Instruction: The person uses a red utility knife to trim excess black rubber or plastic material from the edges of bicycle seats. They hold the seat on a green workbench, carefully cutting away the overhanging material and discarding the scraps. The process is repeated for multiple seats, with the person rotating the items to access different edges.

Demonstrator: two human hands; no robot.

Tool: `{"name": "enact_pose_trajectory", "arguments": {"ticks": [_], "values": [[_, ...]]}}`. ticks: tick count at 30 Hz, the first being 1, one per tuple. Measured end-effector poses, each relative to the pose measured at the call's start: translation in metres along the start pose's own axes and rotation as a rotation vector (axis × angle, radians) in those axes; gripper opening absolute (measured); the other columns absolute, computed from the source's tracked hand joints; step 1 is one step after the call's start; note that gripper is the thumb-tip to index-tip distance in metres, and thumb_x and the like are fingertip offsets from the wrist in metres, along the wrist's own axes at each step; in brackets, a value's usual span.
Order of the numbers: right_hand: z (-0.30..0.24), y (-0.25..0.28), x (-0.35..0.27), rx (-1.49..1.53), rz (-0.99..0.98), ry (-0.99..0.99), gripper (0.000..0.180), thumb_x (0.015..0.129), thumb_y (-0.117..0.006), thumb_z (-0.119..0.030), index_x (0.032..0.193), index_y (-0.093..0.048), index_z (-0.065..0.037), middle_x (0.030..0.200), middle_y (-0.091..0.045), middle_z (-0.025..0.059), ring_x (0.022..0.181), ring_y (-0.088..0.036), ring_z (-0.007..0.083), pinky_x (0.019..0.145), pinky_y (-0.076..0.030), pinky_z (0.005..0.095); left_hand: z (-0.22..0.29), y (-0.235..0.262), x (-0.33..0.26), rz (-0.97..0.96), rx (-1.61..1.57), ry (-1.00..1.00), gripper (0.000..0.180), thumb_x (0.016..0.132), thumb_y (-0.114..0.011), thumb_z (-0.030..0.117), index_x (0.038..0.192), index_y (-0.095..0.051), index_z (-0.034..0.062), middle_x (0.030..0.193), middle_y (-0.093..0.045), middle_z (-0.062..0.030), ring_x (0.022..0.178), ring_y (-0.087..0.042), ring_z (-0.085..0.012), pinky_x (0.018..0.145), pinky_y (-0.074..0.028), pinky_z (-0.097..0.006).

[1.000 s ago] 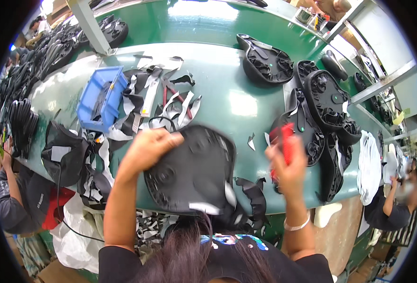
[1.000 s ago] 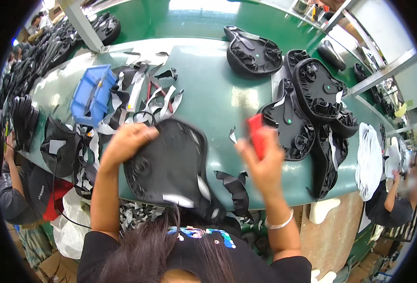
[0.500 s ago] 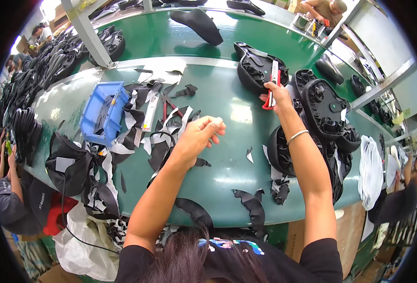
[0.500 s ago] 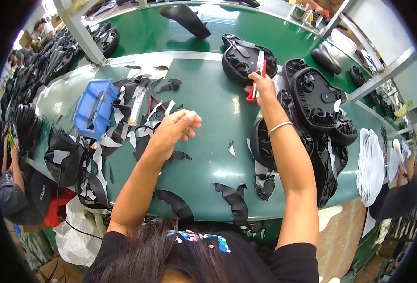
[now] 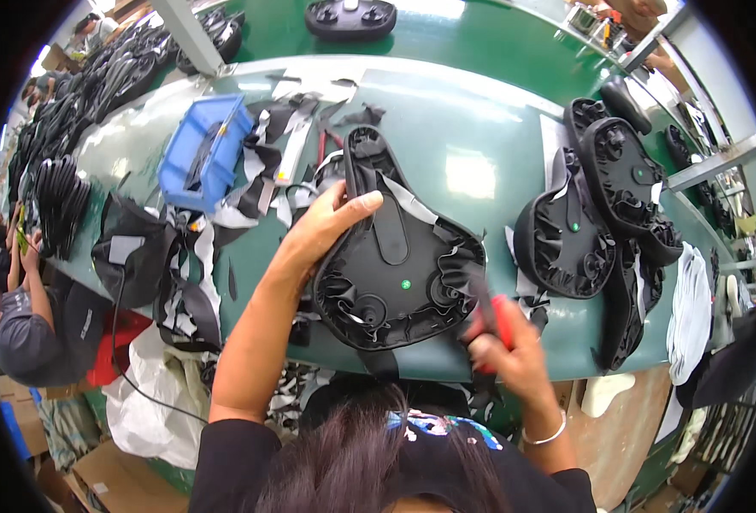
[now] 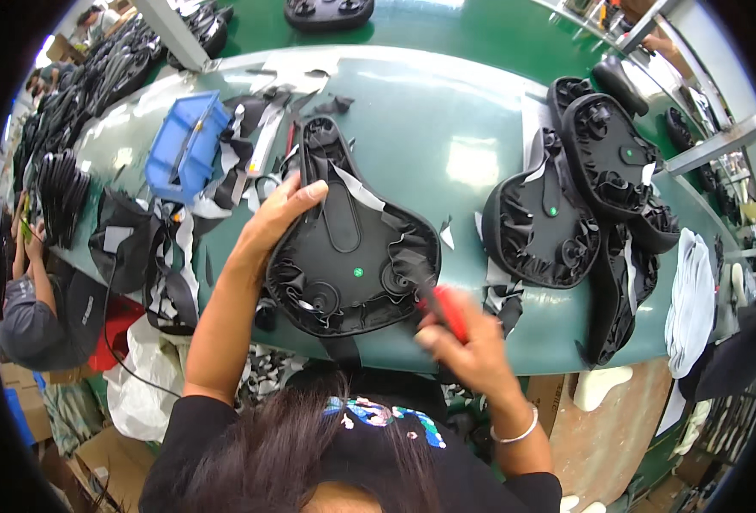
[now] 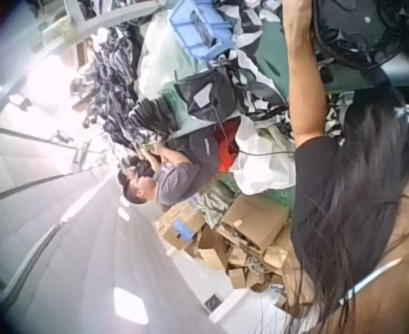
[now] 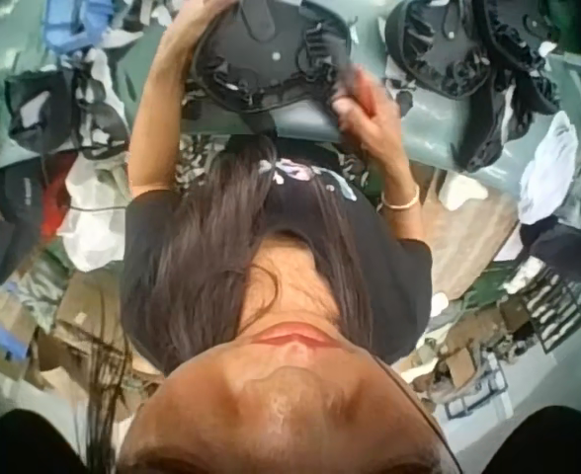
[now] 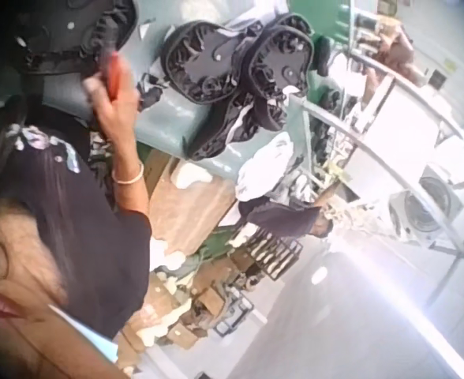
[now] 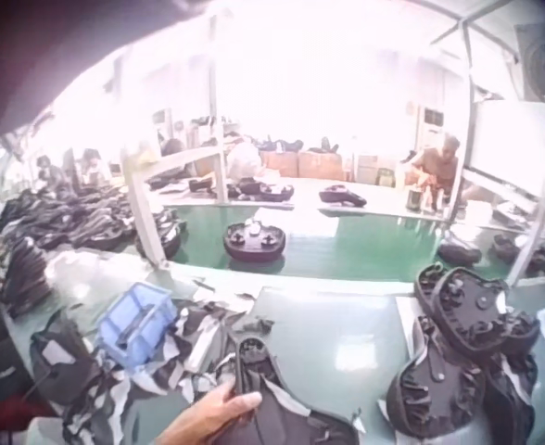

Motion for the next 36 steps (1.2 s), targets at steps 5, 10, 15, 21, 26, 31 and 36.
{"name": "enact_pose_trajectory", "arguments": {"ticks": [5, 10, 15, 21, 26, 31, 36], "values": [[-0.032, 0.025, 0.032, -0.699, 0.139, 0.583, 0.059, 0.080, -0.069, -0.009, 0.135, -0.047, -0.013, 0.081, -0.058, 0.0107, 0.062, -0.057, 0.0269, 0.056, -0.048, 0.0330, 0.020, -0.004, -0.006, -0.052, 0.221, -0.005, 0.051, 0.079, -0.070, 0.037, 0.110, -0.055, -0.0007, 0.093, -0.059, -0.0072, 0.080, -0.058, -0.0127, 0.070, -0.049, -0.027], [-0.039, 0.031, 0.048, -1.128, -0.067, 0.562, 0.063, 0.081, -0.062, -0.010, 0.139, -0.044, -0.025, 0.066, -0.044, 0.0071, 0.053, -0.052, 0.0232, 0.045, -0.042, 0.0359, 0.038, -0.017, 0.003, -0.113, 0.351, -0.051, 0.045, 0.079, -0.066, 0.023, 0.114, -0.053, -0.0024, 0.097, -0.059, -0.0071, 0.082, -0.057, -0.0114, 0.073, -0.048, -0.025], [0.006, -0.001, -0.006, -0.871, 0.111, 0.289, 0.066, 0.084, -0.064, -0.011, 0.143, -0.036, -0.019, 0.067, -0.050, 0.0124, 0.050, -0.054, 0.0310, 0.044, -0.042, 0.0432, 0.019, -0.007, -0.007, -0.008, 0.210, -0.059, 0.042, 0.079, -0.064, 0.021, 0.112, -0.053, -0.0024, 0.092, -0.058, -0.0054, 0.077, -0.056, -0.0100, 0.069, -0.048, -0.024], [0.001, -0.029, -0.054, -0.691, 0.151, 0.015, 0.067, 0.082, -0.068, -0.008, 0.141, -0.037, -0.009, 0.082, -0.061, 0.0205, 0.063, -0.061, 0.0373, 0.057, -0.049, 0.0438, 0.002, 0.004, -0.038, 0.164, 0.104, -0.109, 0.049, 0.077, -0.067, 0.026, 0.113, -0.052, -0.0056, 0.094, -0.060, -0.0091, 0.080, -0.058, -0.0135, 0.074, -0.048, -0.027], [-0.009, 0.001, -0.012, -0.223, 0.384, 0.247, 0.063, 0.082, -0.068, -0.003, 0.136, -0.037, -0.001, 0.127, -0.054, 0.0225, 0.103, -0.064, 0.0210, 0.078, -0.053, 0.0322, -0.012, 0.009, -0.057, 0.190, -0.005, -0.123, 0.051, 0.079, -0.066, 0.026, 0.117, -0.051, -0.0032, 0.102, -0.058, -0.0103, 0.089, -0.056, -0.0148, 0.079, -0.048, -0.028], [-0.045, -0.016, 0.066, -0.402, 0.232, 0.441, 0.056, 0.078, -0.068, -0.003, 0.130, -0.045, -0.005, 0.118, -0.061, 0.0162, 0.088, -0.068, 0.0240, 0.075, -0.053, 0.0335, -0.016, 0.013, -0.071, 0.254, 0.022, -0.154, 0.049, 0.081, -0.065, 0.026, 0.118, -0.050, -0.0018, 0.103, -0.058, -0.0095, 0.090, -0.056, -0.0144, 0.081, -0.046, -0.028], [-0.018, 0.038, 0.061, -0.079, 0.434, 0.076, 0.047, 0.080, -0.067, -0.007, 0.124, -0.050, -0.005, 0.086, -0.055, 0.0011, 0.062, -0.051, 0.0055, 0.052, -0.044, 0.0196, -0.034, 0.045, -0.098, 0.817, 0.675, -0.356, 0.063, 0.074, -0.076, 0.027, 0.121, -0.046, -0.0011, 0.112, -0.049, -0.0137, 0.102, -0.050, -0.0231, 0.090, -0.042, -0.034]]}}
Point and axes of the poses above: each hand's wrist, its own x-axis towards the middle knuckle, its own y-axis out of the back of the hand, z = x × y, the point moved 4 cm from there along x, towards the middle knuckle
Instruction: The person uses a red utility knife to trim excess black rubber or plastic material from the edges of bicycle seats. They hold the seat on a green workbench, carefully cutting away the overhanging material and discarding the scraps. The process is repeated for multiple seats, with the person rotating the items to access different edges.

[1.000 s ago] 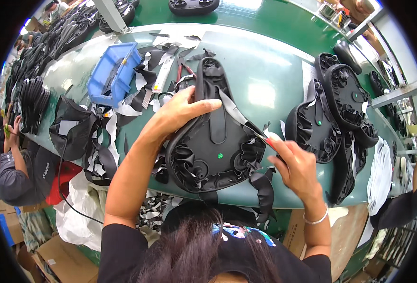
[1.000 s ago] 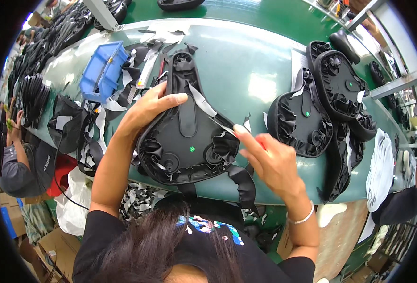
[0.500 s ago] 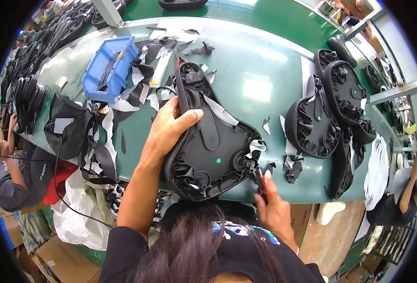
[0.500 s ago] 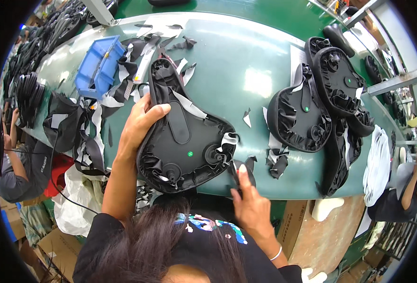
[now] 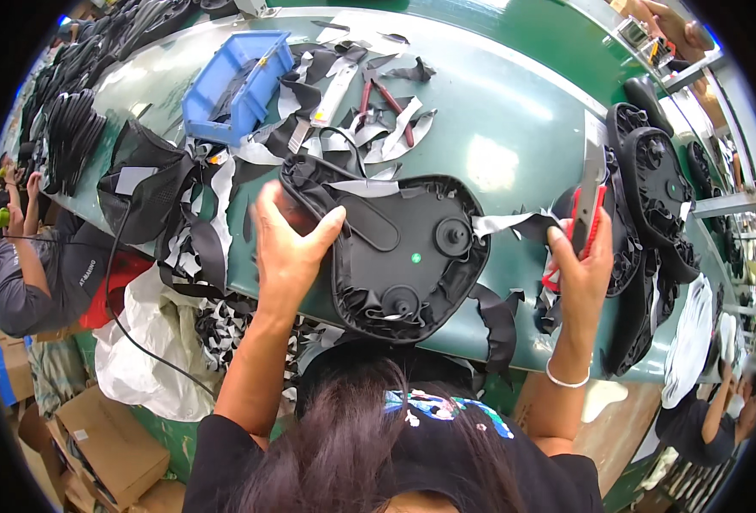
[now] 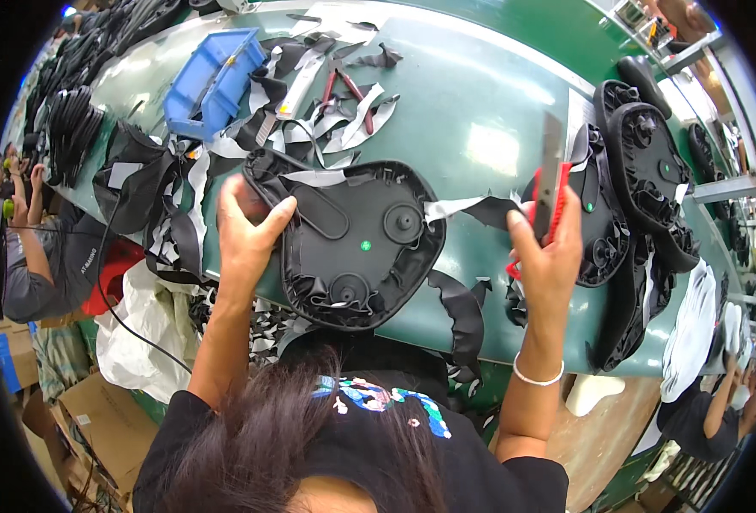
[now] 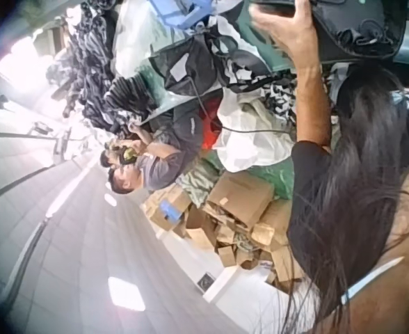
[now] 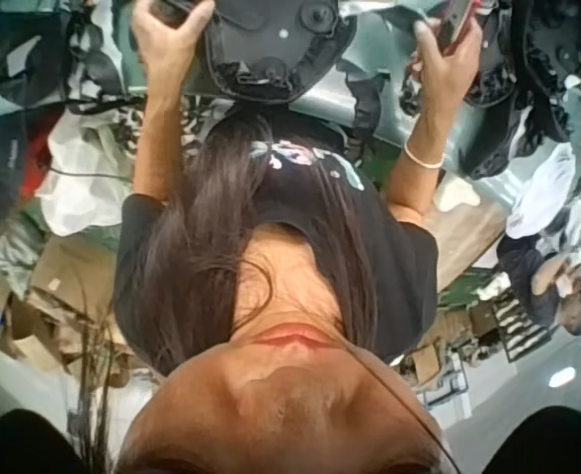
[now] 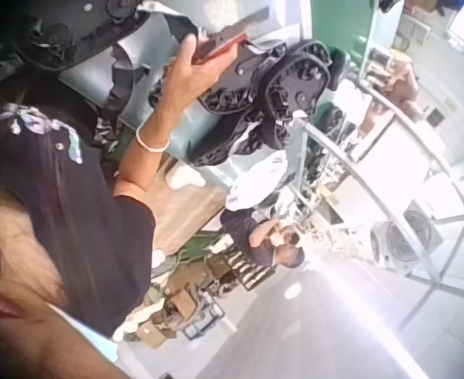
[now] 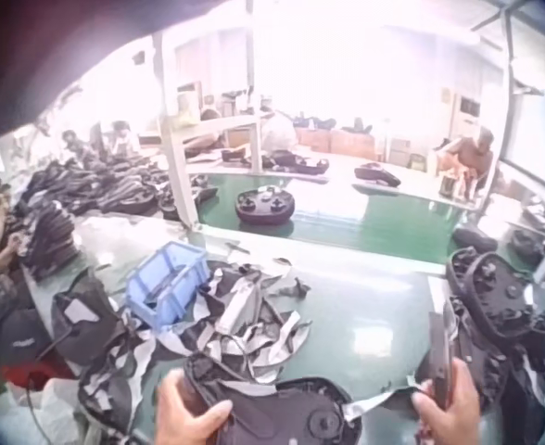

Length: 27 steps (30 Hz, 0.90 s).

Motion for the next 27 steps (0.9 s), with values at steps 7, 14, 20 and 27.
{"name": "enact_pose_trajectory", "arguments": {"ticks": [7, 14, 20, 27], "values": [[-0.050, -0.044, -0.032, 0.132, -0.363, 0.145, 0.053, 0.080, -0.069, -0.005, 0.128, -0.047, -0.001, 0.101, -0.062, 0.0096, 0.083, -0.062, 0.0162, 0.073, -0.050, 0.0256, 0.105, -0.081, -0.002, -0.565, 0.287, -0.856, 0.022, 0.078, -0.065, 0.025, 0.091, -0.061, 0.0072, 0.086, -0.059, -0.0092, 0.086, -0.054, -0.0296, 0.076, -0.040, -0.039], [-0.014, -0.007, -0.021, -0.452, -0.518, 0.488, 0.056, 0.082, -0.066, -0.007, 0.135, -0.047, -0.009, 0.085, -0.063, 0.0077, 0.067, -0.062, 0.0220, 0.060, -0.050, 0.0305, 0.090, -0.087, 0.019, -0.760, -0.079, -0.719, 0.030, 0.088, -0.057, 0.022, 0.064, -0.052, 0.0039, 0.058, -0.046, -0.0101, 0.060, -0.046, -0.0255, 0.063, -0.038, -0.035], [-0.007, -0.023, -0.037, -0.731, -0.484, 0.501, 0.064, 0.081, -0.067, -0.014, 0.140, -0.043, -0.022, 0.068, -0.052, 0.0057, 0.049, -0.053, 0.0235, 0.045, -0.043, 0.0363, 0.085, -0.079, 0.027, -0.751, -0.732, -0.019, 0.027, 0.090, -0.058, 0.015, 0.068, -0.060, 0.0004, 0.070, -0.061, -0.0039, 0.075, -0.057, -0.0088, 0.066, -0.041, -0.025], [-0.026, -0.033, -0.069, -0.801, -0.368, 0.170, 0.051, 0.085, -0.063, -0.013, 0.134, -0.050, -0.013, 0.095, -0.067, 0.0174, 0.069, -0.064, 0.0328, 0.056, -0.047, 0.0387, 0.079, -0.069, 0.037, -0.720, -1.365, 0.177, 0.016, 0.093, -0.054, 0.023, 0.095, -0.056, 0.0072, 0.074, -0.056, -0.0012, 0.064, -0.052, -0.0139, 0.071, -0.044, -0.029]]}}
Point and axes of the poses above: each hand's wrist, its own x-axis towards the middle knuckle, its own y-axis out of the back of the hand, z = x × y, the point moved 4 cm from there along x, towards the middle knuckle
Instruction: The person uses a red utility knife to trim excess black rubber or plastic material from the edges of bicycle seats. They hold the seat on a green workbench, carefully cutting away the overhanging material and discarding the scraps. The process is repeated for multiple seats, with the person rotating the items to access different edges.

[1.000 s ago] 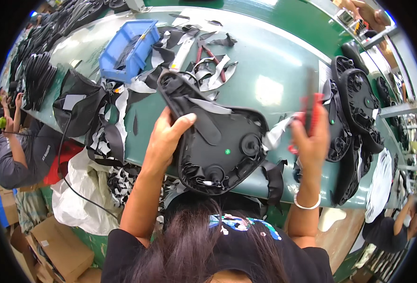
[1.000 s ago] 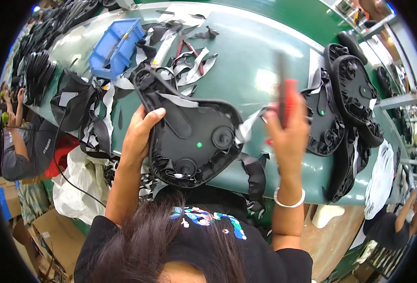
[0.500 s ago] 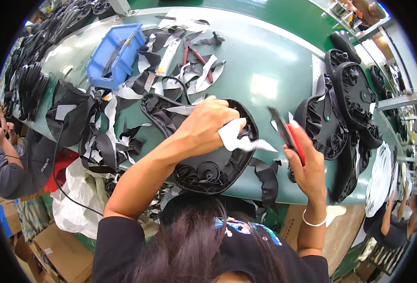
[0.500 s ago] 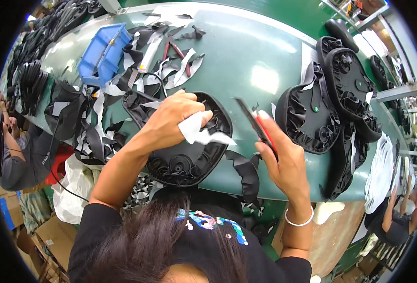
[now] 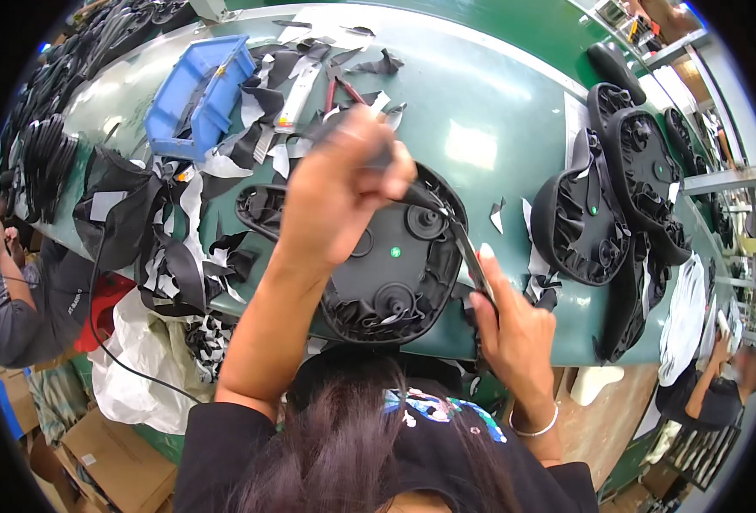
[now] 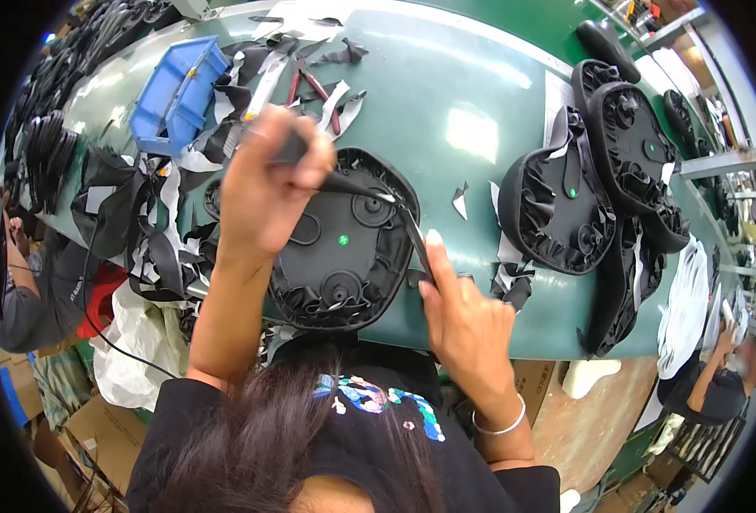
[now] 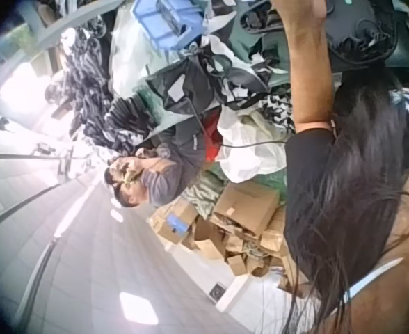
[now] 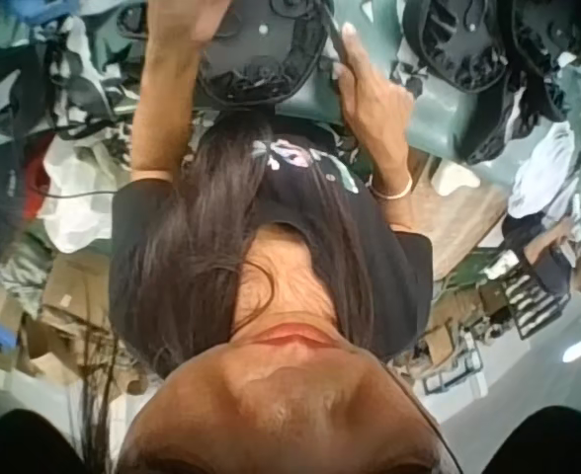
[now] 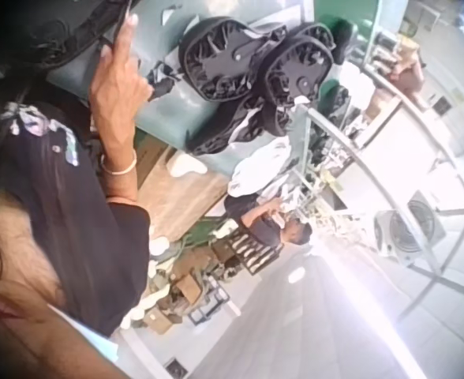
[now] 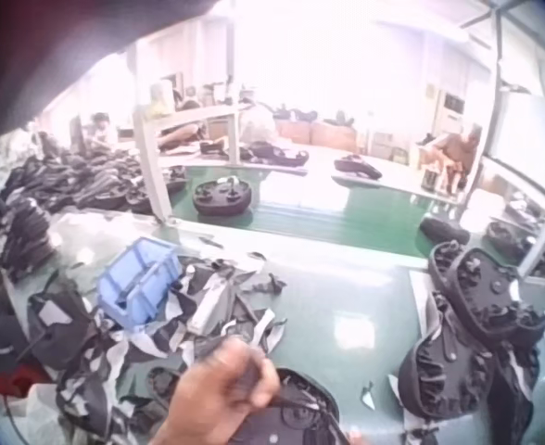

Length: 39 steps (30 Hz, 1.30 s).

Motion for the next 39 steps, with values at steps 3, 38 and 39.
{"name": "enact_pose_trajectory", "arguments": {"ticks": [3, 38, 39], "values": [[0.006, 0.013, 0.024, -0.045, 0.066, 0.066, 0.047, 0.083, -0.064, -0.013, 0.129, -0.055, -0.015, 0.098, -0.067, 0.0145, 0.071, -0.065, 0.0320, 0.059, -0.048, 0.0361, 0.013, -0.026, 0.007, -0.211, 1.416, -0.439, 0.030, 0.081, -0.065, 0.012, 0.109, -0.056, 0.0056, 0.087, -0.060, -0.0038, 0.078, -0.053, -0.0178, 0.070, -0.044, -0.027], [0.025, 0.056, 0.020, -0.336, -0.183, 0.326, 0.048, 0.081, -0.064, -0.017, 0.129, -0.055, -0.021, 0.058, -0.047, 0.0069, 0.045, -0.049, 0.0242, 0.044, -0.036, 0.0375, 0.130, 0.027, -0.030, -0.265, -0.095, -0.397, 0.060, 0.102, -0.018, 0.038, 0.059, -0.048, 0.0082, 0.057, -0.049, -0.0016, 0.075, -0.052, -0.0200, 0.082, -0.039, -0.039], [0.025, 0.054, 0.006, -0.337, -0.161, 0.295, 0.049, 0.082, -0.064, -0.016, 0.129, -0.054, -0.020, 0.057, -0.047, 0.0073, 0.044, -0.050, 0.0241, 0.044, -0.036, 0.0371, 0.136, 0.032, -0.019, -0.314, -0.317, -0.304, 0.056, 0.102, -0.024, 0.038, 0.066, -0.053, 0.0054, 0.066, -0.055, -0.0019, 0.076, -0.051, -0.0169, 0.080, -0.040, -0.039]]}}
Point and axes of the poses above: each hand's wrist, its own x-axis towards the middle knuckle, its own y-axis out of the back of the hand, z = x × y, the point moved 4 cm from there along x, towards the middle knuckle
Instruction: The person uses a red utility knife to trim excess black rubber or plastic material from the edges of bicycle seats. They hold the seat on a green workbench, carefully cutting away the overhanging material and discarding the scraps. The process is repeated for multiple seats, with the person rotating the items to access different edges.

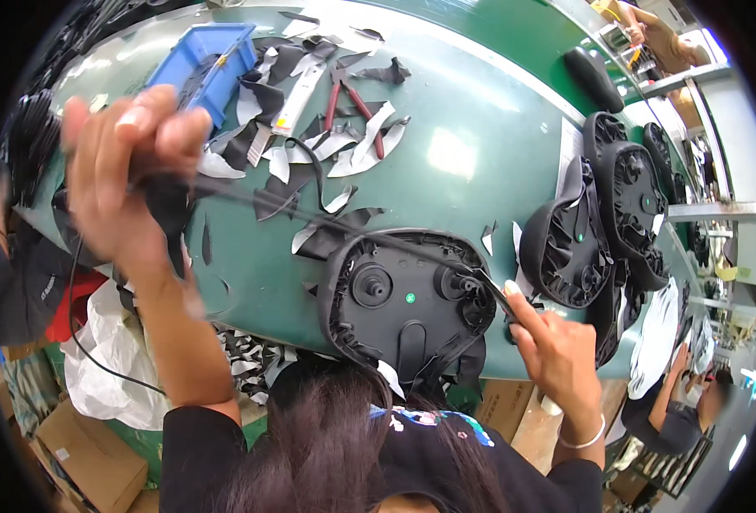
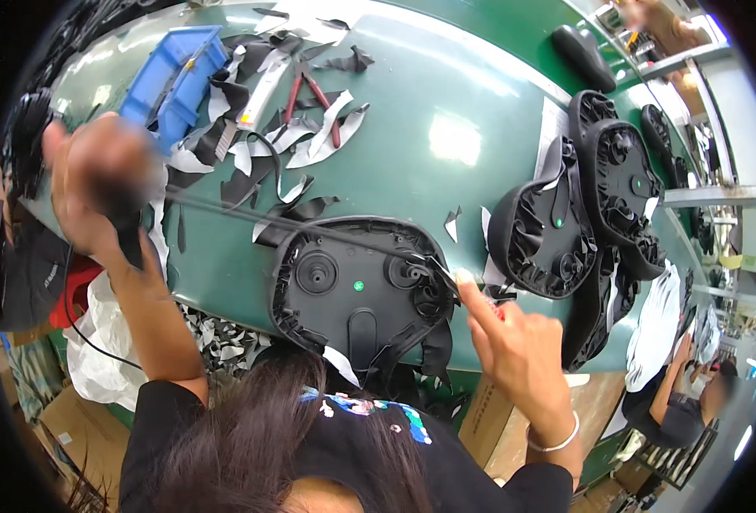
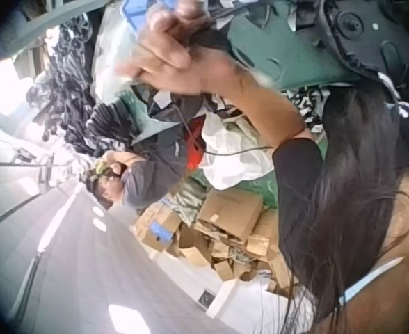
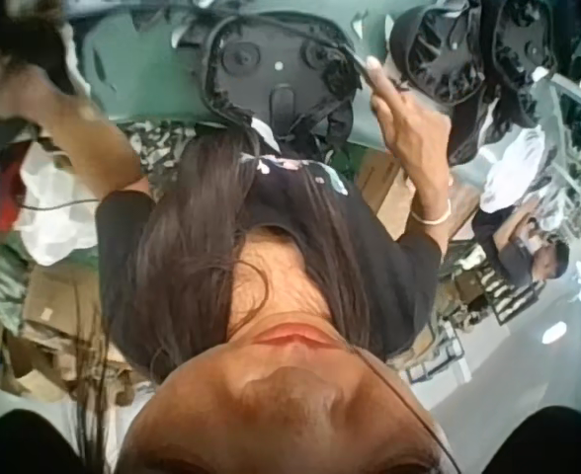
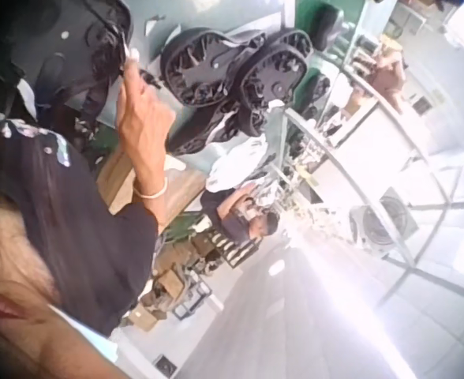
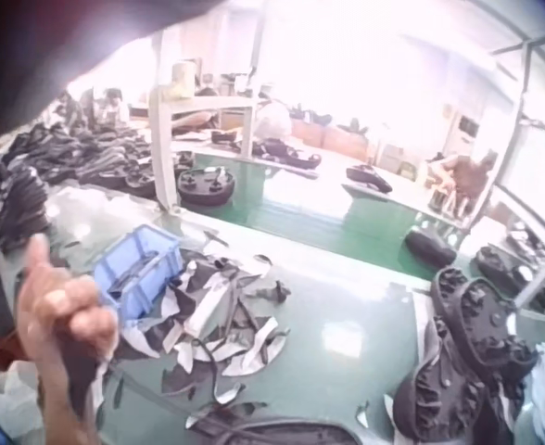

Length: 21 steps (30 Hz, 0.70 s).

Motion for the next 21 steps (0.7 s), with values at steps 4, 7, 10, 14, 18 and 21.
{"name": "enact_pose_trajectory", "arguments": {"ticks": [4, 7, 10, 14, 18, 21], "values": [[-0.006, 0.007, 0.009, 0.000, -0.035, -0.080, 0.050, 0.082, -0.064, -0.015, 0.131, -0.055, -0.017, 0.059, -0.051, 0.0073, 0.050, -0.052, 0.0238, 0.048, -0.037, 0.0356, -0.104, 0.014, 0.008, -0.464, 1.487, 0.529, 0.036, 0.090, -0.054, 0.034, 0.079, -0.059, 0.0000, 0.072, -0.058, -0.0042, 0.083, -0.055, -0.0175, 0.069, -0.043, -0.036], [0.000, 0.013, 0.018, 0.038, -0.045, 0.002, 0.048, 0.083, -0.064, -0.017, 0.130, -0.053, -0.018, 0.058, -0.050, 0.0077, 0.046, -0.052, 0.0246, 0.044, -0.037, 0.0363, -0.146, 0.003, 0.003, -0.771, 1.741, 0.219, 0.025, 0.084, -0.065, 0.024, 0.079, -0.059, 0.0007, 0.076, -0.060, -0.0067, 0.089, -0.055, -0.0232, 0.075, -0.044, -0.036], [0.007, 0.001, 0.009, 0.068, 0.009, 0.007, 0.050, 0.084, -0.063, -0.018, 0.132, -0.051, -0.018, 0.058, -0.051, 0.0075, 0.046, -0.052, 0.0248, 0.044, -0.038, 0.0370, -0.186, 0.001, 0.012, -0.498, 0.952, 0.402, 0.022, 0.089, -0.058, 0.019, 0.080, -0.055, 0.0000, 0.077, -0.062, -0.0089, 0.074, -0.057, -0.0218, 0.072, -0.047, -0.034], [-0.007, -0.019, -0.026, 0.167, -0.061, -0.177, 0.052, 0.082, -0.065, -0.013, 0.132, -0.050, -0.009, 0.071, -0.062, 0.0140, 0.056, -0.059, 0.0311, 0.050, -0.043, 0.0390, -0.165, -0.003, 0.048, 0.286, 0.436, 0.357, 0.020, 0.094, -0.047, 0.017, 0.076, -0.048, 0.0090, 0.059, -0.041, 0.0018, 0.051, -0.036, -0.0091, 0.048, -0.031, -0.025], [-0.033, -0.046, -0.055, 0.890, 0.025, -0.562, 0.056, 0.091, -0.057, -0.013, 0.142, -0.034, -0.009, 0.076, -0.066, 0.0140, 0.053, -0.062, 0.0211, 0.048, -0.047, 0.0327, -0.124, -0.050, 0.056, 0.405, 0.541, -0.257, 0.030, 0.094, -0.048, 0.021, 0.069, -0.035, 0.0106, 0.062, -0.030, 0.0019, 0.053, -0.024, -0.0098, 0.050, -0.022, -0.026], [-0.052, -0.064, -0.080, 1.285, 0.039, -0.726, 0.059, 0.094, -0.053, -0.012, 0.145, -0.025, -0.008, 0.089, -0.065, 0.0115, 0.054, -0.059, 0.0132, 0.048, -0.047, 0.0281, -0.090, -0.061, 0.033, 0.622, 0.690, -0.729, 0.035, 0.093, -0.049, 0.022, 0.066, -0.030, 0.0091, 0.061, -0.028, 0.0010, 0.050, -0.023, -0.0109, 0.046, -0.021, -0.027]]}}
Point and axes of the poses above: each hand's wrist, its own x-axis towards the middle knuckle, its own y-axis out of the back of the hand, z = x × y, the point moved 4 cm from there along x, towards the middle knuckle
